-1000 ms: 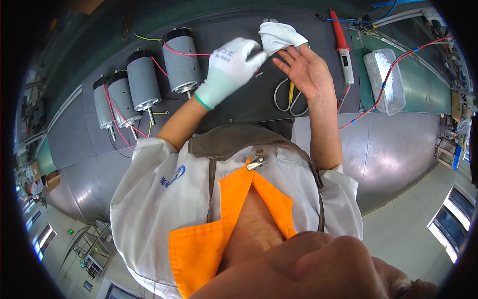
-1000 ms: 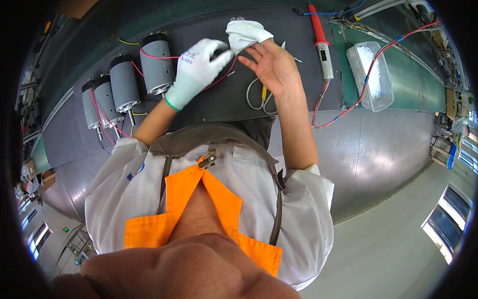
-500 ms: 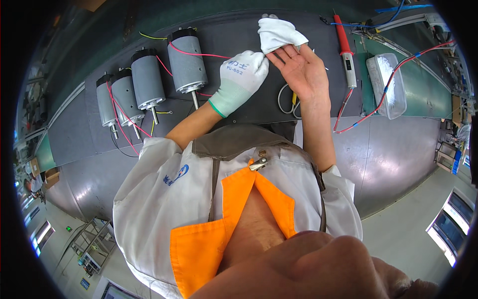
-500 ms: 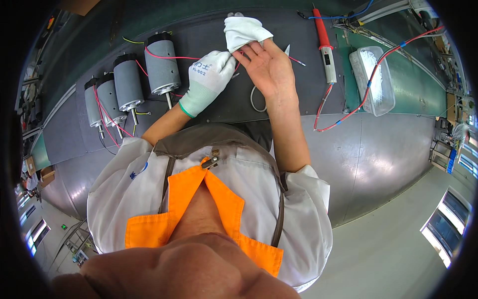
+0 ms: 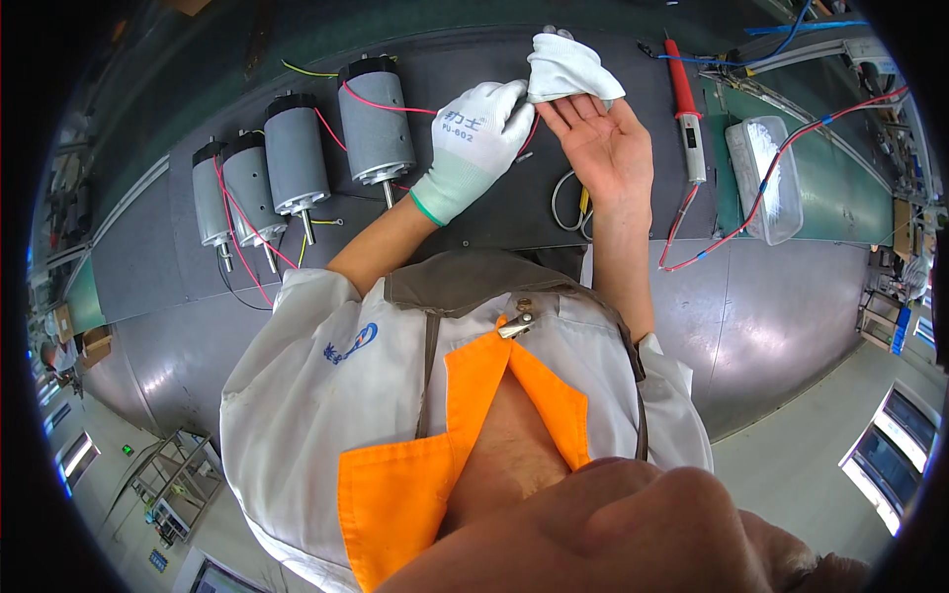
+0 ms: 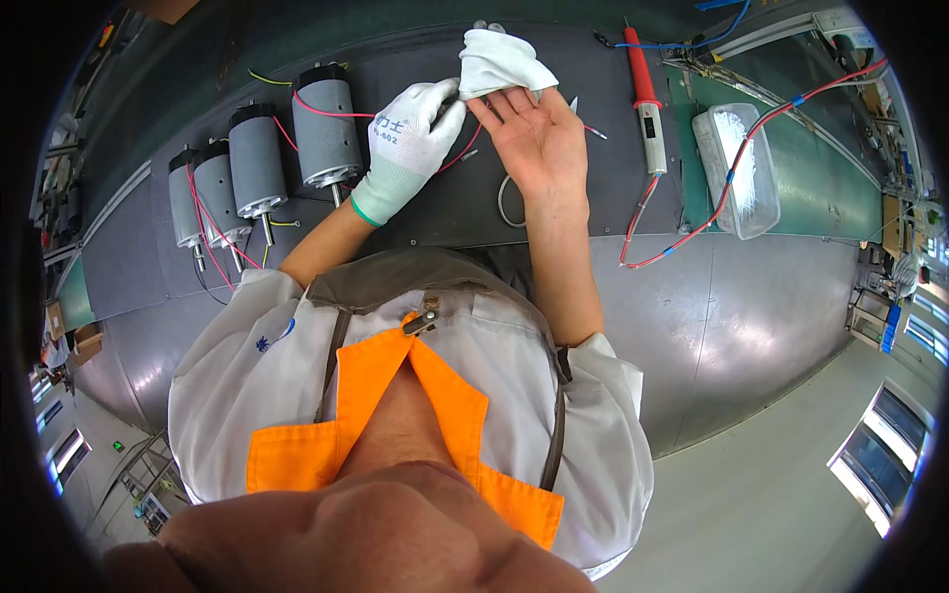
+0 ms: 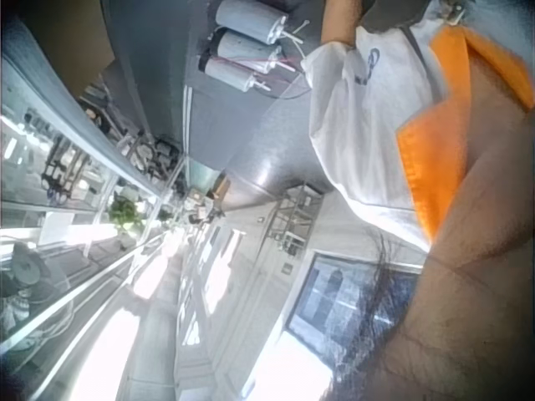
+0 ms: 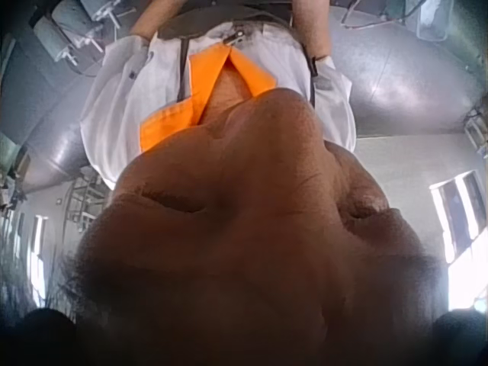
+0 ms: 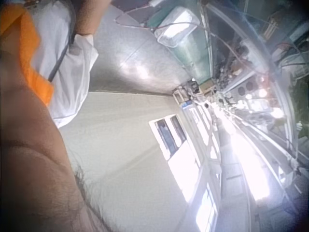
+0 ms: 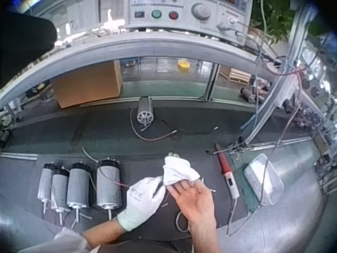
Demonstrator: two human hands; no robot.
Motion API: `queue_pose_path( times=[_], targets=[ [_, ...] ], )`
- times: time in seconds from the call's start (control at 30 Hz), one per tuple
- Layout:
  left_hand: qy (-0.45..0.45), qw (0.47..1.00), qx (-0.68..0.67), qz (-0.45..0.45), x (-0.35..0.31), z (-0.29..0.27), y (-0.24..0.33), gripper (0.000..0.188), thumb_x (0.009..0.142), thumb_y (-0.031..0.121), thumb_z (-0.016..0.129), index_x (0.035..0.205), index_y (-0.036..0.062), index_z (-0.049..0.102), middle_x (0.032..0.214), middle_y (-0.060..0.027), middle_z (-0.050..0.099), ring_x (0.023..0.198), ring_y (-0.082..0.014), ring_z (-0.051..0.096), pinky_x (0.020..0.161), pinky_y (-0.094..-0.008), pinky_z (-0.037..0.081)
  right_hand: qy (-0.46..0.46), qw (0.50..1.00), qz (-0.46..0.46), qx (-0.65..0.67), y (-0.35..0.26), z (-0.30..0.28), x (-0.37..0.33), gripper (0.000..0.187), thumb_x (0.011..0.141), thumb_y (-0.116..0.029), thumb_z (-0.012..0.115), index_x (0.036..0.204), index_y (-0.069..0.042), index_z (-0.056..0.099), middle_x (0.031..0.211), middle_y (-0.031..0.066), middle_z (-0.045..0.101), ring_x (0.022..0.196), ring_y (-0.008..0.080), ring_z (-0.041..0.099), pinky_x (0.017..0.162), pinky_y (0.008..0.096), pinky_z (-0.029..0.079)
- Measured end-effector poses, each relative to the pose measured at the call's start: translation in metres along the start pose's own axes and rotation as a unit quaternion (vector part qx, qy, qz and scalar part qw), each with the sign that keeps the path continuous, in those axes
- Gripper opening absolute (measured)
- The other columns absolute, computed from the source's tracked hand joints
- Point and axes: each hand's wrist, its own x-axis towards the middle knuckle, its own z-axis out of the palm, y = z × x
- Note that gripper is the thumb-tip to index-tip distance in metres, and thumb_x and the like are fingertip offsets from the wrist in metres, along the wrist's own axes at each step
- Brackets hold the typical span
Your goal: The person puts on white gloves and proceeds to test several cylindrical electric motors on a workbench. They use a red multimeter probe to check the electrical connections on the motors, handling each unit individually and placing them back on the table after testing.
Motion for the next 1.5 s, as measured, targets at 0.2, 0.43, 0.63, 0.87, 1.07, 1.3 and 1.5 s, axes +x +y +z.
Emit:
queue_pose_path(
  times=[0.2,0.43,0.63,0.87,1.07,1.3,1.5],
  targets=[
    [0.014,0.999,0.029,0.023,0.003,0.003,-0.004,0.01,0.081,0.012,0.073,0.09,0.0074,0.069,0.079,-0.0099,0.067,0.07,-0.0289,0.067,0.062,-0.0387,0.053,0.011,0.999,-0.017,0.031,0.003,0.001,-0.004,0.045,0.106,-0.019,0.04,0.142,0.008,0.04,0.152,0.0253,0.04,0.146,0.0408,0.035,0.123,0.0629,0.026],
    [-0.012,1.0,0.027,-0.003,0.013,-0.001,0.006,0.006,0.078,0.009,0.072,0.084,0.0062,0.07,0.074,-0.0124,0.067,0.066,-0.0312,0.066,0.062,-0.0404,0.053,-0.002,0.994,-0.083,0.075,0.021,0.008,-0.003,0.044,0.102,-0.016,0.045,0.139,0.008,0.044,0.151,0.0235,0.042,0.145,0.0388,0.036,0.124,0.0608,0.023],
    [-0.007,0.999,-0.019,0.024,0.012,0.0,0.012,0.005,0.077,0.008,0.072,0.08,0.006,0.068,0.072,-0.0115,0.064,0.064,-0.0307,0.064,0.059,-0.0404,0.051,0.0,0.992,-0.11,0.063,0.02,0.008,-0.002,0.044,0.1,-0.017,0.048,0.138,0.007,0.046,0.15,0.0232,0.043,0.143,0.0376,0.039,0.124,0.0583,0.025],
    [-0.01,0.997,-0.001,0.072,0.018,-0.008,0.017,0.006,0.075,0.008,0.073,0.077,0.0068,0.067,0.069,-0.0098,0.063,0.063,-0.0298,0.064,0.058,-0.0409,0.051,-0.009,0.992,-0.122,0.023,0.019,0.013,-0.002,0.042,0.101,-0.018,0.049,0.137,0.004,0.048,0.143,0.022,0.05,0.138,0.0373,0.044,0.121,0.0564,0.029],
    [-0.051,0.992,0.041,0.111,0.015,-0.016,0.028,0.012,0.073,0.014,0.072,0.07,0.011,0.061,0.067,-0.0074,0.059,0.061,-0.0281,0.061,0.057,-0.0417,0.048,-0.006,0.996,-0.081,-0.036,0.005,0.009,-0.003,0.04,0.103,-0.019,0.049,0.135,0.004,0.05,0.14,0.022,0.053,0.135,0.0348,0.048,0.115,0.0536,0.038],
    [-0.05,0.986,0.036,0.155,0.009,-0.012,0.028,0.016,0.068,0.015,0.074,0.068,0.0133,0.058,0.066,-0.0053,0.056,0.06,-0.0264,0.059,0.057,-0.0406,0.045,-0.009,0.997,-0.065,0.034,0.008,0.004,0.009,0.033,0.1,-0.01,0.052,0.127,0.009,0.053,0.132,0.0198,0.058,0.129,0.0299,0.054,0.118,0.047,0.039],
    [-0.082,0.986,0.026,0.144,0.0,-0.012,0.025,0.014,0.068,0.014,0.074,0.069,0.0127,0.06,0.067,-0.0052,0.057,0.061,-0.0266,0.06,0.058,-0.0409,0.046,0.019,0.997,-0.03,0.062,0.01,-0.004,0.009,0.031,0.098,-0.007,0.056,0.124,0.009,0.056,0.126,0.0196,0.062,0.122,0.0295,0.059,0.111,0.0451,0.047]
  ],
)
